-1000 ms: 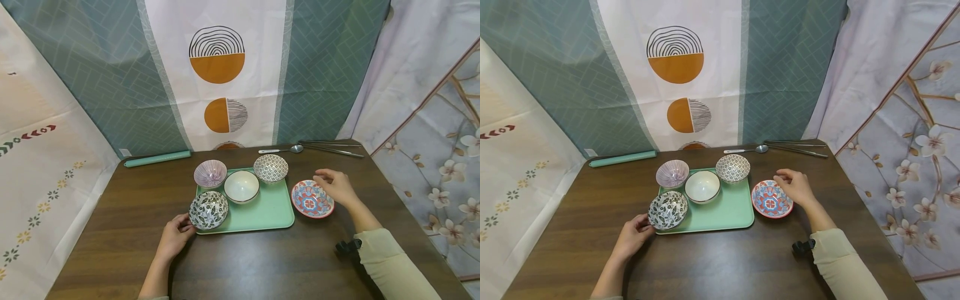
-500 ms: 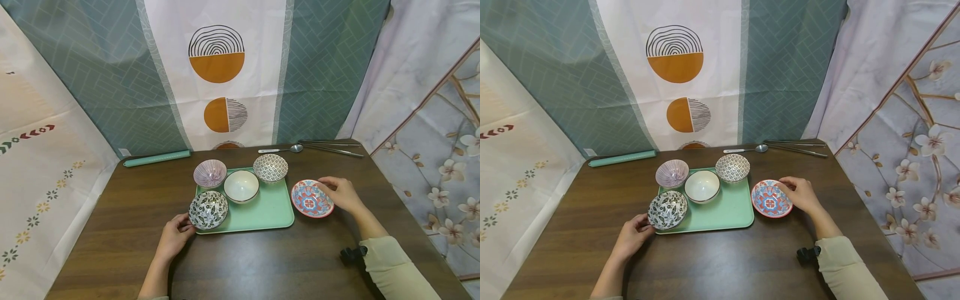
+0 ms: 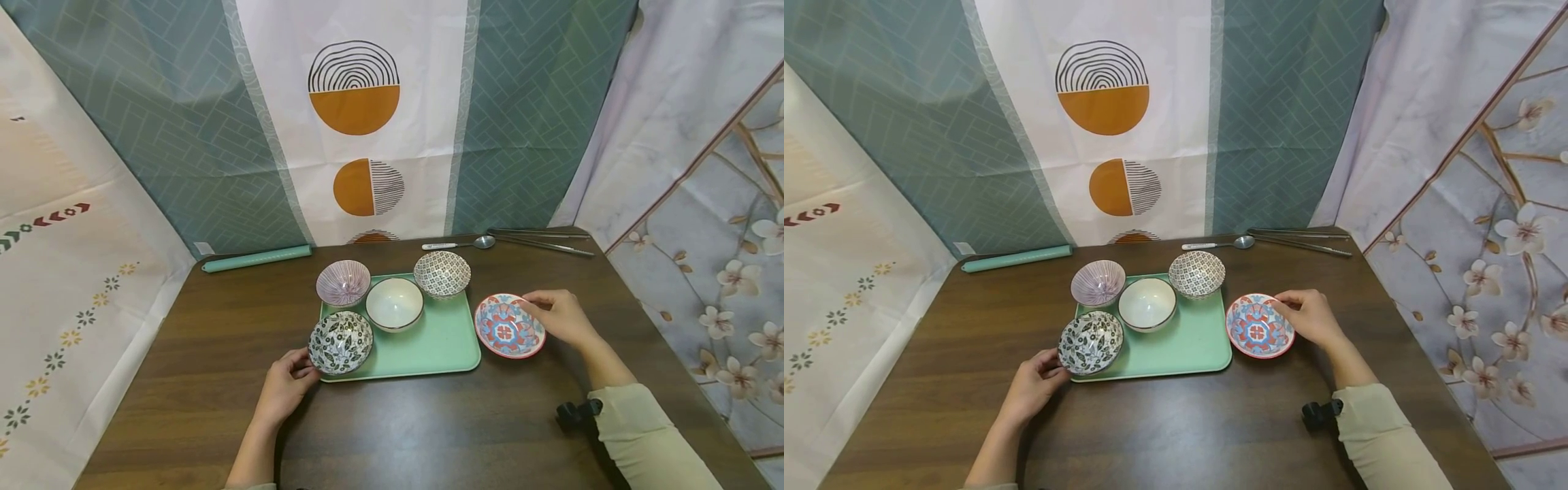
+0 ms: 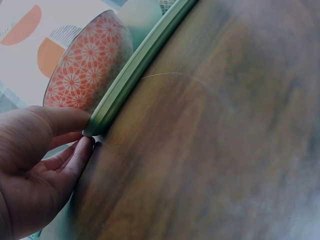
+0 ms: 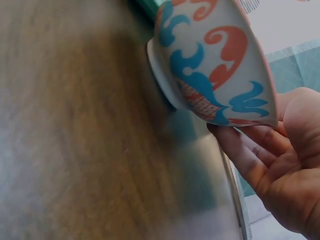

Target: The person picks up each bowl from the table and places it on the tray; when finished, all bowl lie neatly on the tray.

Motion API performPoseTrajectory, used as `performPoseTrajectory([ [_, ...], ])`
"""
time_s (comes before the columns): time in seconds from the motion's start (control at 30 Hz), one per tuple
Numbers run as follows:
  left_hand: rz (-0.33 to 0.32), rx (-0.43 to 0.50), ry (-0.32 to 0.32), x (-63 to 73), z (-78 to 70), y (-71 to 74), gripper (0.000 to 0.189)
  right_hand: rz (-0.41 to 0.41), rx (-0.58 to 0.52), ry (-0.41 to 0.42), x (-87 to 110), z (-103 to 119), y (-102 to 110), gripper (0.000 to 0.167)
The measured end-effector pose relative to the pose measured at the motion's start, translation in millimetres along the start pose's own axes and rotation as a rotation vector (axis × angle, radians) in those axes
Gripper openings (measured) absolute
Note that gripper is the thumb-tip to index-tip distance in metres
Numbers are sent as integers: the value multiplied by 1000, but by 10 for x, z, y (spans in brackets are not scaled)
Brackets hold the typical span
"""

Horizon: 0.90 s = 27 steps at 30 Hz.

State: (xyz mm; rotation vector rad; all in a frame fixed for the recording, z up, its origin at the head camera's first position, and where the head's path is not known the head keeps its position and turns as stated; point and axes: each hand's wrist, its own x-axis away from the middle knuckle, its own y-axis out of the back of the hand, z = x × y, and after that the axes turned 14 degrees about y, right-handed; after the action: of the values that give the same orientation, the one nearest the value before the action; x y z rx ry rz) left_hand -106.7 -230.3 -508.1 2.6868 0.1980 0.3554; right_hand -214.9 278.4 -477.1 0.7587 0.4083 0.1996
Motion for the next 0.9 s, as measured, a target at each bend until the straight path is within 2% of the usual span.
performPoseTrajectory([
  [0.3, -1, -7, -8, 2, 1, 3, 37, 19, -93, 2, -105, 163, -27, 29],
  [0.6, -2, 1, -9, -10, 12, -3, 39, 27, -173, 26, -214, 330, -197, 25],
  [0.9, -1, 6, -8, -3, 19, 3, 37, 72, -242, 44, -272, 458, -399, 21],
])
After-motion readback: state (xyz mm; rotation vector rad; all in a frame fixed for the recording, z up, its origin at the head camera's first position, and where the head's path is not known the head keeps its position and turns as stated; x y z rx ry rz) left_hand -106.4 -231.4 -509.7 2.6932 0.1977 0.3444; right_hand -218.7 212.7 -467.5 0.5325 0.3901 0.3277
